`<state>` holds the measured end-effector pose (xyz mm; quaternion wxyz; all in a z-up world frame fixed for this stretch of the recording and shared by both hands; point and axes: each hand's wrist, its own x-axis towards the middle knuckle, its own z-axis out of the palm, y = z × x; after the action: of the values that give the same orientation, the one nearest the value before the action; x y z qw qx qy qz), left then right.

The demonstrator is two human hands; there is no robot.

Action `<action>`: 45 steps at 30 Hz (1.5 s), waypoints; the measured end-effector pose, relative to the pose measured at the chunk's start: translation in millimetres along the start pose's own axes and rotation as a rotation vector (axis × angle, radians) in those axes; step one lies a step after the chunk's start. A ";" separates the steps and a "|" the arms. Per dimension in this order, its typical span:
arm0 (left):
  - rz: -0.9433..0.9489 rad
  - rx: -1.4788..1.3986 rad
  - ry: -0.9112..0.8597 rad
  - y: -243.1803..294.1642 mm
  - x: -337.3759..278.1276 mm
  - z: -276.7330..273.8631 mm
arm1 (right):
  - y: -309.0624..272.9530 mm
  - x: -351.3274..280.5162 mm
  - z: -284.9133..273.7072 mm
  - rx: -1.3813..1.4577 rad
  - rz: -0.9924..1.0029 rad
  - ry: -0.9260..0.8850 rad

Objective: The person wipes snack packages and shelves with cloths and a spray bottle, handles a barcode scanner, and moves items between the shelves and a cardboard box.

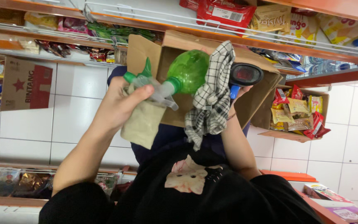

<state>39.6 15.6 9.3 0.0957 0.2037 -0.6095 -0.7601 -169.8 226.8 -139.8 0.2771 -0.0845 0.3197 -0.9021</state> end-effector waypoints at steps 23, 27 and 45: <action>0.397 -0.536 0.508 -79.9 97.7 -100.4 | 14.3 88.4 171.1 -1.769 -1.125 -1.035; 0.417 -0.418 0.551 -93.6 107.7 -112.2 | 49.7 111.0 173.1 -1.905 -1.075 -0.961; 0.424 -0.370 0.535 -129.0 159.0 -140.5 | 90.3 152.2 173.3 -2.151 -1.118 -0.785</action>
<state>-30.0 -141.0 -170.4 0.4414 0.2438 -0.4440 -0.7406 -199.1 -7.3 -64.5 -0.2716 -0.6484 0.7045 -0.0972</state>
